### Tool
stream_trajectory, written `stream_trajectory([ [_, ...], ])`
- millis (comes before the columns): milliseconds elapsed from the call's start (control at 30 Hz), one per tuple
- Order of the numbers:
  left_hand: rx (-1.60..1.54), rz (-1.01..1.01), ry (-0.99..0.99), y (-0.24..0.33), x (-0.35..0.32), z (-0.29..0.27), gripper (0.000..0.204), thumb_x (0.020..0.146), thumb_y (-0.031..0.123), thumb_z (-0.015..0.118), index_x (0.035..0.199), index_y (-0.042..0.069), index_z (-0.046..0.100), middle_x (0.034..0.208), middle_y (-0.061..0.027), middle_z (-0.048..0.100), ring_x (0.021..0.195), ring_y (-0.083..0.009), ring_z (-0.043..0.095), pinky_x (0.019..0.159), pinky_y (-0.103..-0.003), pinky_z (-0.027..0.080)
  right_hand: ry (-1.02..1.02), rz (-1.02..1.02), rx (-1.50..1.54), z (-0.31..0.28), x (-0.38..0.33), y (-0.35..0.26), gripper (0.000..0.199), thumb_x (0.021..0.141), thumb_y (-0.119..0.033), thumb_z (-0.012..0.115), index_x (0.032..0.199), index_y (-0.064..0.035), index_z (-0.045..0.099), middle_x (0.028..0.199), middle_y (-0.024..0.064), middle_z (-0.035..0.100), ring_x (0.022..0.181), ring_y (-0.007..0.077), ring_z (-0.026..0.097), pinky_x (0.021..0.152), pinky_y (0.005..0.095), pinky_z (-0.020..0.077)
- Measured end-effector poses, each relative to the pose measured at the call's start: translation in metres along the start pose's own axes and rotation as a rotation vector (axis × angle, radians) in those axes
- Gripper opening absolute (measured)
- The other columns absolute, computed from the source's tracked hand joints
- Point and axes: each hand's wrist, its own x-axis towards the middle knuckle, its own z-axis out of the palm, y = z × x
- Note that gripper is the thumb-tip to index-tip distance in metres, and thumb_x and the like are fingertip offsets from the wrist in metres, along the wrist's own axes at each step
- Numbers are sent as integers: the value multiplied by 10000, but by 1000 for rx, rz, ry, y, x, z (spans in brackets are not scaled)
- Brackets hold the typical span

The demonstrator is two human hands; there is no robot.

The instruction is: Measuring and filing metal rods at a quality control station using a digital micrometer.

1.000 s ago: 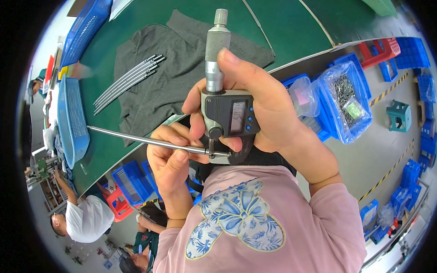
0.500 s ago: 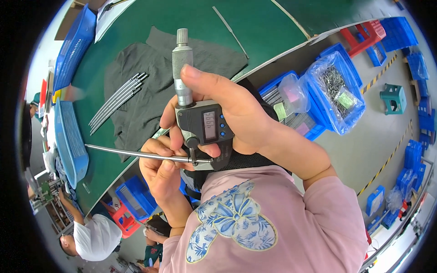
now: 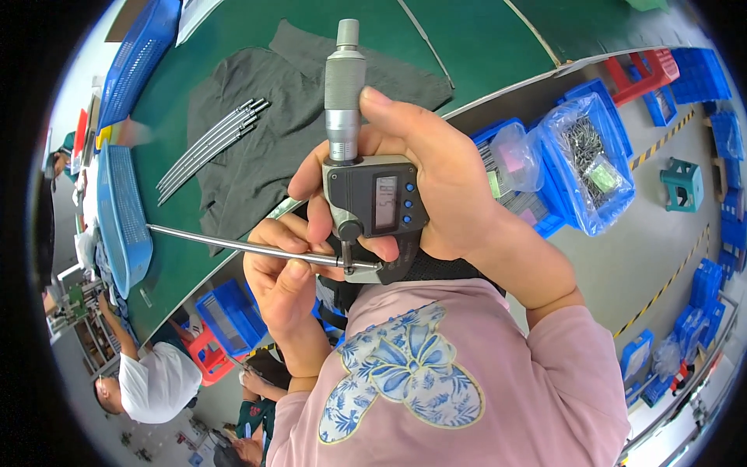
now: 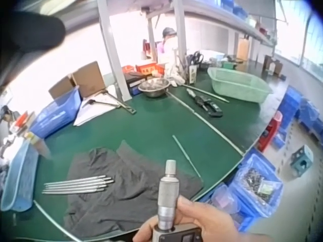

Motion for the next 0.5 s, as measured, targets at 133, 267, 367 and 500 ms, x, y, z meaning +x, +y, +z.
stream_trajectory([
  [133,14,4,-12,-1,0,-1,127,767,-21,532,858,-59,451,835,-195,512,719,-242,596,654,-329,542,-8,-2,-16,-1,1,1,714,844,-533,205,846,101,532,652,213,561,336,142,424,304,196,345],
  [267,13,13,-18,-2,1,0,127,765,-13,539,850,-57,456,827,-192,513,716,-238,593,636,-326,545,-22,-15,-97,-1,0,0,710,838,-563,231,829,79,534,655,204,569,339,136,431,308,191,347],
  [367,43,19,1,-1,0,1,132,762,-4,548,843,-53,457,819,-190,515,703,-234,592,623,-322,546,-40,-20,-104,-3,0,1,701,839,-565,236,829,69,535,658,200,572,343,133,434,313,190,351],
  [500,50,15,8,-1,-1,-2,136,759,2,552,836,-53,454,813,-188,517,694,-231,590,622,-325,547,-54,-8,-84,-3,1,3,695,847,-553,232,855,72,536,666,199,572,349,134,437,319,192,355],
])
